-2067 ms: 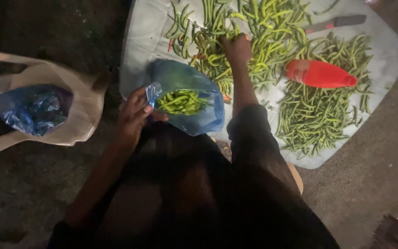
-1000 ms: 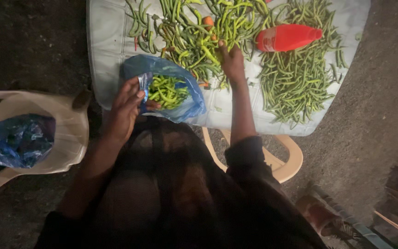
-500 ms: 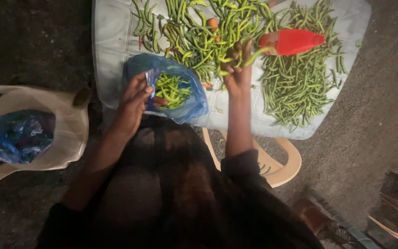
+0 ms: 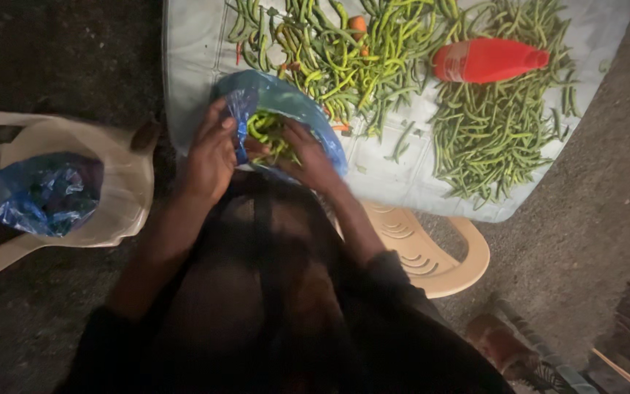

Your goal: The person sorts green chilies and carrots from a table into a blue plastic bag. They pick up handfuls of chilies and place them into the bag, then add carrots, and continue adding more chilies until the bag is full.

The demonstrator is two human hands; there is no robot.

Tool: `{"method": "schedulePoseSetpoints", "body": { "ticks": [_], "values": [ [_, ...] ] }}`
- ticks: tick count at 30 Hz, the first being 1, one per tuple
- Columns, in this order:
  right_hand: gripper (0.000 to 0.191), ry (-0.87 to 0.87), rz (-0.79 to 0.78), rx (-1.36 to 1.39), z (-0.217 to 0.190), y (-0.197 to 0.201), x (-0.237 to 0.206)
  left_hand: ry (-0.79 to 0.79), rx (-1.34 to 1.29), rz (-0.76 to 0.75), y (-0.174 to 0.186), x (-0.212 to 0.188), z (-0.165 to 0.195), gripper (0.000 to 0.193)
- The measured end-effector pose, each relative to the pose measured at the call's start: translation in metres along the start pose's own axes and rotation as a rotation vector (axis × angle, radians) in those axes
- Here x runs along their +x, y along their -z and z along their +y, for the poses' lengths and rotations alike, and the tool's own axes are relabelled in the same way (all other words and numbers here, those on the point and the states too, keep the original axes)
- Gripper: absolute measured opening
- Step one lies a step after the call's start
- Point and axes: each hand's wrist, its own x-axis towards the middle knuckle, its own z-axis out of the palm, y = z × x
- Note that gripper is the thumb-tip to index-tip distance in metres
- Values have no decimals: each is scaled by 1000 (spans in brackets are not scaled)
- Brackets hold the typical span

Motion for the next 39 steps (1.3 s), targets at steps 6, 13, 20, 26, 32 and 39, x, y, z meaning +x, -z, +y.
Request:
{"method": "schedulePoseSetpoints", "body": {
  "ticks": [6,13,20,26,32,39],
  "values": [
    [33,-215,-276,272,12,90,-8,-24,32,52,10,-14,2,64],
    [34,-350,489,-377,87,91,88,-20,8,37,14,-63,20,70],
    [38,-324,416,-534,76,87,99,-63,-24,51,9,-65,15,71],
    [48,-576,345,-201,68,109,69,-50,45,80,7,-58,13,62],
    [35,-409,512,56,103,113,36,-20,41,57,8,-44,8,58],
    [26,-399,426,620,94,117,8,-7,46,52,8,-34,4,59]
  ]
}}
